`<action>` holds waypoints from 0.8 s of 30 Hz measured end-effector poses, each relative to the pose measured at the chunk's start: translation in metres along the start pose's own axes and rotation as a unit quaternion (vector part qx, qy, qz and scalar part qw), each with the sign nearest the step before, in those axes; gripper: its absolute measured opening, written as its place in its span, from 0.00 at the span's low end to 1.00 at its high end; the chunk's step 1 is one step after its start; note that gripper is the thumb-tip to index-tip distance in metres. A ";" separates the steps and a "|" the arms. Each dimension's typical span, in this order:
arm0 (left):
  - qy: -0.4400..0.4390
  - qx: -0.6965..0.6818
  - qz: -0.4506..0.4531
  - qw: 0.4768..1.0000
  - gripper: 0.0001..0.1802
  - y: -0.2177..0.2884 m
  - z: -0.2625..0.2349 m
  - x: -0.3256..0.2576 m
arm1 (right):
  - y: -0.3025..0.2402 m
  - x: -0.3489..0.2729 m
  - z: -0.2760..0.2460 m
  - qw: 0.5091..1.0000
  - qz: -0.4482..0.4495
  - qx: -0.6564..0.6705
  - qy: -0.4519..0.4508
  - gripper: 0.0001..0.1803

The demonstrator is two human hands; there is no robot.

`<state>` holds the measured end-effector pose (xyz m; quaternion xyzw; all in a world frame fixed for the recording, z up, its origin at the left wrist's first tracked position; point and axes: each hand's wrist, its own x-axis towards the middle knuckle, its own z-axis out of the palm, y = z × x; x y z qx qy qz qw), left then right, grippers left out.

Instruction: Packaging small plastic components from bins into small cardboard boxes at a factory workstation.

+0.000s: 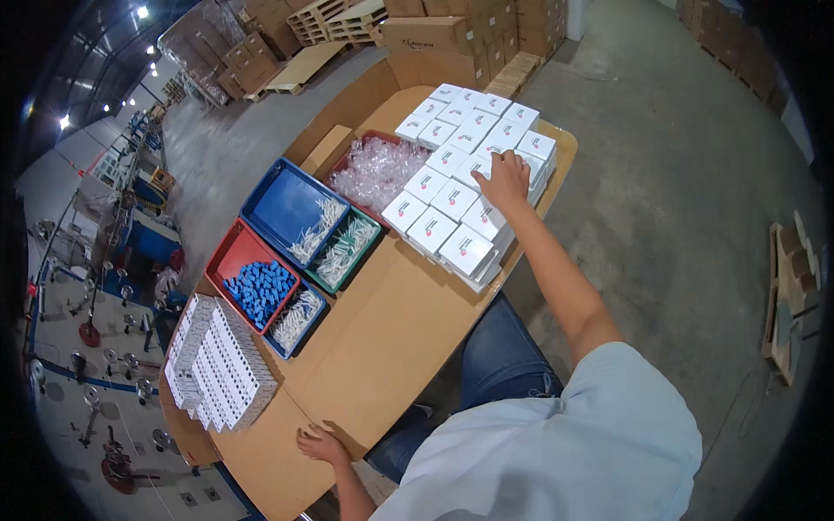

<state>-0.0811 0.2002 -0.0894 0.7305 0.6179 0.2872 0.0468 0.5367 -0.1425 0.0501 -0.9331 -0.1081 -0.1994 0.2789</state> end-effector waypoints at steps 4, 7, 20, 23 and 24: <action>-0.010 -0.076 0.059 0.995 0.28 0.060 -0.002 -0.058 | 0.008 0.017 -0.003 0.979 0.075 -0.106 -0.155 0.39; -0.060 -0.169 0.113 0.977 0.29 0.082 0.002 -0.094 | 0.009 0.019 -0.005 0.984 0.087 -0.069 -0.141 0.39; -0.164 -0.350 0.028 0.922 0.25 0.113 -0.013 -0.096 | 0.006 0.001 -0.028 0.883 0.033 0.465 -0.061 0.16; -0.242 -0.433 0.001 0.868 0.20 0.152 -0.017 -0.094 | -0.036 -0.046 -0.056 0.824 -0.040 0.556 -0.105 0.18; -0.279 -0.469 0.014 0.838 0.19 0.169 -0.021 -0.092 | -0.049 -0.058 -0.065 0.822 -0.040 0.556 -0.115 0.18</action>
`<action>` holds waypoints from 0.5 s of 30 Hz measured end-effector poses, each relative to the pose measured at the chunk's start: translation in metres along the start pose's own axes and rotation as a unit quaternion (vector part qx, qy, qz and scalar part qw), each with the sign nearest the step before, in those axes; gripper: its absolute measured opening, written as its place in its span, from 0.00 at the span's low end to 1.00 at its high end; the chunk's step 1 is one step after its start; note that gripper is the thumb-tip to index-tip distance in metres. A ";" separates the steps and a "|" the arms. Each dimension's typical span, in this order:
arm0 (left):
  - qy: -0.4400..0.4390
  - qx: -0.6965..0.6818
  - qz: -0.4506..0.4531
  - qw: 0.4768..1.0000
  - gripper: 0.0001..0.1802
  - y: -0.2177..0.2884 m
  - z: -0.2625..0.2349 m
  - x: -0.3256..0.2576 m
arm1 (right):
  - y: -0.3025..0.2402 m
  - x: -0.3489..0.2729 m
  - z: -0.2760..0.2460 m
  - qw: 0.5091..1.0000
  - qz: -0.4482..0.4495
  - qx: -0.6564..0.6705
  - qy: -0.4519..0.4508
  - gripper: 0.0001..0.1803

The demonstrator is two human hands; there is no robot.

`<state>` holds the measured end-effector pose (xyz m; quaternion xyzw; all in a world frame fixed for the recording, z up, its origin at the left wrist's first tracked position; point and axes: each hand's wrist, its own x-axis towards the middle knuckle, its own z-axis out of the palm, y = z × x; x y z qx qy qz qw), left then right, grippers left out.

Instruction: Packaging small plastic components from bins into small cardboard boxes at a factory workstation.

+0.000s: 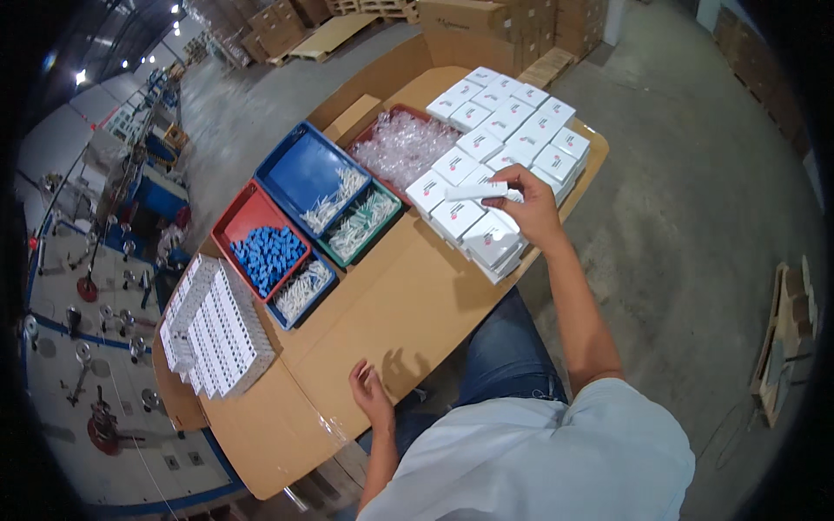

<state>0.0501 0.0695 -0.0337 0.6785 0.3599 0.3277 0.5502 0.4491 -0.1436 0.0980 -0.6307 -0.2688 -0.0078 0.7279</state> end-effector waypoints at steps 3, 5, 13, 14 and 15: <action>-0.052 -0.036 -0.004 0.998 0.18 0.027 0.023 0.009 | -0.018 -0.017 0.026 0.996 -0.069 0.013 -0.047 0.20; -0.079 -0.042 -0.019 0.996 0.18 0.048 0.028 0.013 | -0.023 -0.019 0.033 0.996 -0.056 0.030 -0.058 0.20; -0.136 -0.060 -0.051 0.988 0.18 0.083 0.013 0.036 | -0.037 -0.029 0.069 0.982 -0.027 -0.037 -0.183 0.21; -0.146 -0.075 -0.045 0.985 0.20 0.090 0.011 0.043 | -0.046 -0.030 0.076 0.980 -0.023 -0.032 -0.193 0.21; -0.155 -0.088 -0.041 0.983 0.22 0.099 0.011 0.047 | -0.062 -0.032 0.086 0.962 -0.004 -0.048 -0.270 0.22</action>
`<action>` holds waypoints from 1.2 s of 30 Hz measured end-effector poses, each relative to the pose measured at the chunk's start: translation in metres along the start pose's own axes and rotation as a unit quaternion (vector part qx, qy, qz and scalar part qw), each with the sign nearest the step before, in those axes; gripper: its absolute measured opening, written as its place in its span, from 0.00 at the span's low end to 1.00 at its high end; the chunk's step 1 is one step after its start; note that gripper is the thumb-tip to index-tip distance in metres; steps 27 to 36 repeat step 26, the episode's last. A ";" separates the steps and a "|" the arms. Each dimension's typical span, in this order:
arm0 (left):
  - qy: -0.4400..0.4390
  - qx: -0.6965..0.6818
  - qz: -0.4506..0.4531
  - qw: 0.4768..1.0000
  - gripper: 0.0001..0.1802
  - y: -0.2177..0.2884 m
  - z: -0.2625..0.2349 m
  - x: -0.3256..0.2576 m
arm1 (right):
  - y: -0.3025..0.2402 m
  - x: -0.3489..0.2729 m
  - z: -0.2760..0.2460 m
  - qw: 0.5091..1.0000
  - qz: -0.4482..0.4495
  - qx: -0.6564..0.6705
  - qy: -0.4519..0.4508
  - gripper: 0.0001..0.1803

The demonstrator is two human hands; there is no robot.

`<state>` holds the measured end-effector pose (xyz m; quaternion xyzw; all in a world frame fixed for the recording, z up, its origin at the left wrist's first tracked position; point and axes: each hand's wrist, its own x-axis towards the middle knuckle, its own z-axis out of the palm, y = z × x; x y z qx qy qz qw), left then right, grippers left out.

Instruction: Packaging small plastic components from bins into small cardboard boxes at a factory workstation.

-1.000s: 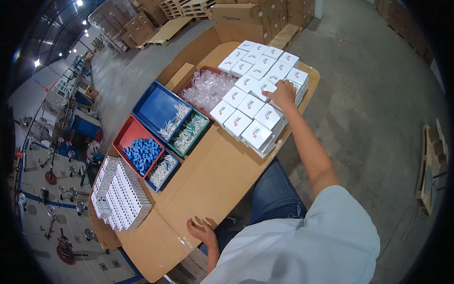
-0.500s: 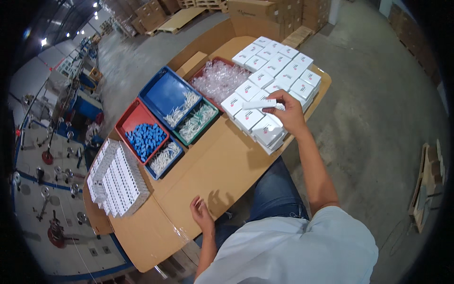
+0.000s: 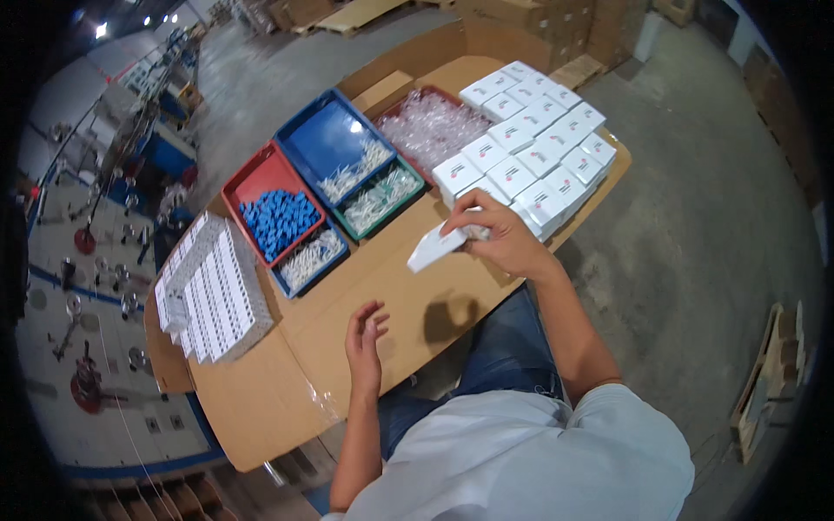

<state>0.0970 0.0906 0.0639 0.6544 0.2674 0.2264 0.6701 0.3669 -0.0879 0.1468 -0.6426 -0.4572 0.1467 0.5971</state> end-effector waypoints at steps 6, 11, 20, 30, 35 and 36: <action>-0.163 -0.139 -0.194 0.957 0.42 0.035 0.017 0.023 | -0.020 0.013 0.052 0.956 0.017 0.019 -0.293 0.24; -0.156 -0.319 -0.233 0.905 0.38 0.016 0.017 0.005 | -0.011 0.010 0.091 0.963 -0.028 -0.009 -0.268 0.36; 0.005 -0.439 -0.241 0.866 0.30 0.018 0.021 -0.016 | -0.003 -0.024 0.142 0.970 0.035 0.009 -0.241 0.43; 0.004 -0.408 -0.251 0.878 0.32 0.029 0.021 -0.016 | 0.010 -0.027 0.156 0.972 -0.018 0.044 -0.230 0.41; 0.004 -0.408 -0.251 0.878 0.32 0.029 0.021 -0.016 | 0.010 -0.027 0.156 0.972 -0.018 0.044 -0.230 0.41; 0.004 -0.408 -0.251 0.878 0.32 0.029 0.021 -0.016 | 0.010 -0.027 0.156 0.972 -0.018 0.044 -0.230 0.41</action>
